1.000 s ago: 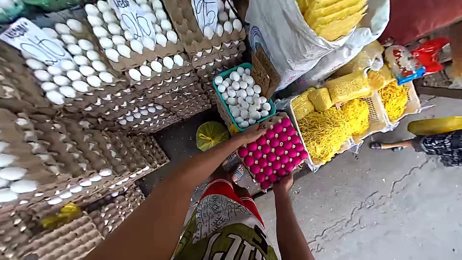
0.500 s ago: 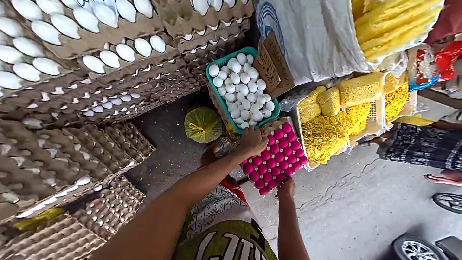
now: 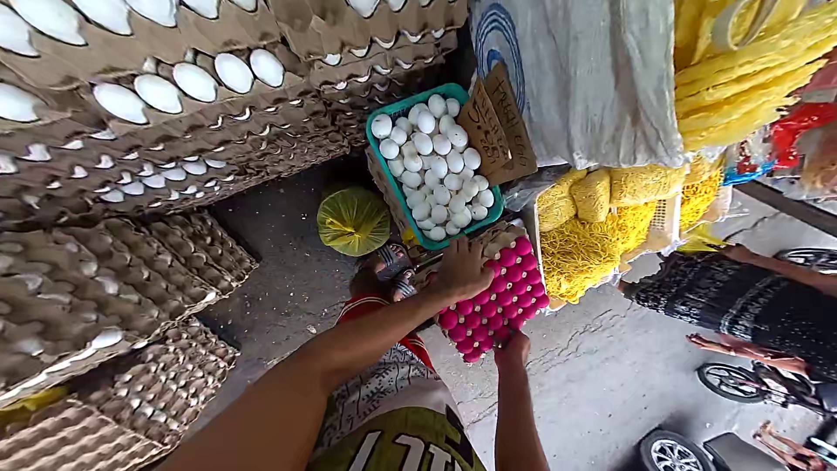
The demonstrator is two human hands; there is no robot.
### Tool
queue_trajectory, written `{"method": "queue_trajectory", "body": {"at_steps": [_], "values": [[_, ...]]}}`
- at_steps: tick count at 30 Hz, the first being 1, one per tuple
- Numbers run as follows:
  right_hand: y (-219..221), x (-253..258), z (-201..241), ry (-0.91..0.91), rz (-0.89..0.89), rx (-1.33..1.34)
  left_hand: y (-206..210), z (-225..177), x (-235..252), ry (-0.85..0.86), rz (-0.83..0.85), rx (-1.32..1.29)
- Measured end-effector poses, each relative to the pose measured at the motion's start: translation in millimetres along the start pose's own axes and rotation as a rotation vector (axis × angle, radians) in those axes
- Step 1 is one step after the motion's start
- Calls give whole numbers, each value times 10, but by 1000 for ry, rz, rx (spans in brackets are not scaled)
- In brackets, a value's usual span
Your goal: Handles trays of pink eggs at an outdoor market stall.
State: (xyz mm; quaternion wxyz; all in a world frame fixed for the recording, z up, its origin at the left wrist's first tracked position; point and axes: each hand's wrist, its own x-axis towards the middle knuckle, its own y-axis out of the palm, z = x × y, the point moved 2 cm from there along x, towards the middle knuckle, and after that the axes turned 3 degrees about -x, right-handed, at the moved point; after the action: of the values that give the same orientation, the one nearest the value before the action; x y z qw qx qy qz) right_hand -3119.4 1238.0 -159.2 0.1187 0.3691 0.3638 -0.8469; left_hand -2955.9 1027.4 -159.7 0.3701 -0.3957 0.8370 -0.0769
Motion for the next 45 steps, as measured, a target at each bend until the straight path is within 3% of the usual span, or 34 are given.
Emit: {"method": "queue_trajectory", "body": {"at_steps": [5,9,15,22,25,31,36,42,45], "values": [[40,78,43,26,39,45,24,209,217,-45,-75,-83],[64,129,29,8,93,102,-74,289,275,-110,-4,-65],[-4,193,40,-15,188,227,-95,239,256,-75,14,-64],[-83,164,287,-161,268,161,-59,231,153,-57,-49,-60],[39,290,226,-142,284,190,-37,232,219,-57,-74,-37],[57,321,-13,-88,130,128,-146,563,170,25,32,-89],[190,264,-92,-63,226,211,-147,988,-346,-97,115,-194],[145,37,73,-260,-63,-161,-124,717,-405,138,-79,-75],[113,-90,150,-220,-17,-104,-225,514,-167,99,36,-65]]}}
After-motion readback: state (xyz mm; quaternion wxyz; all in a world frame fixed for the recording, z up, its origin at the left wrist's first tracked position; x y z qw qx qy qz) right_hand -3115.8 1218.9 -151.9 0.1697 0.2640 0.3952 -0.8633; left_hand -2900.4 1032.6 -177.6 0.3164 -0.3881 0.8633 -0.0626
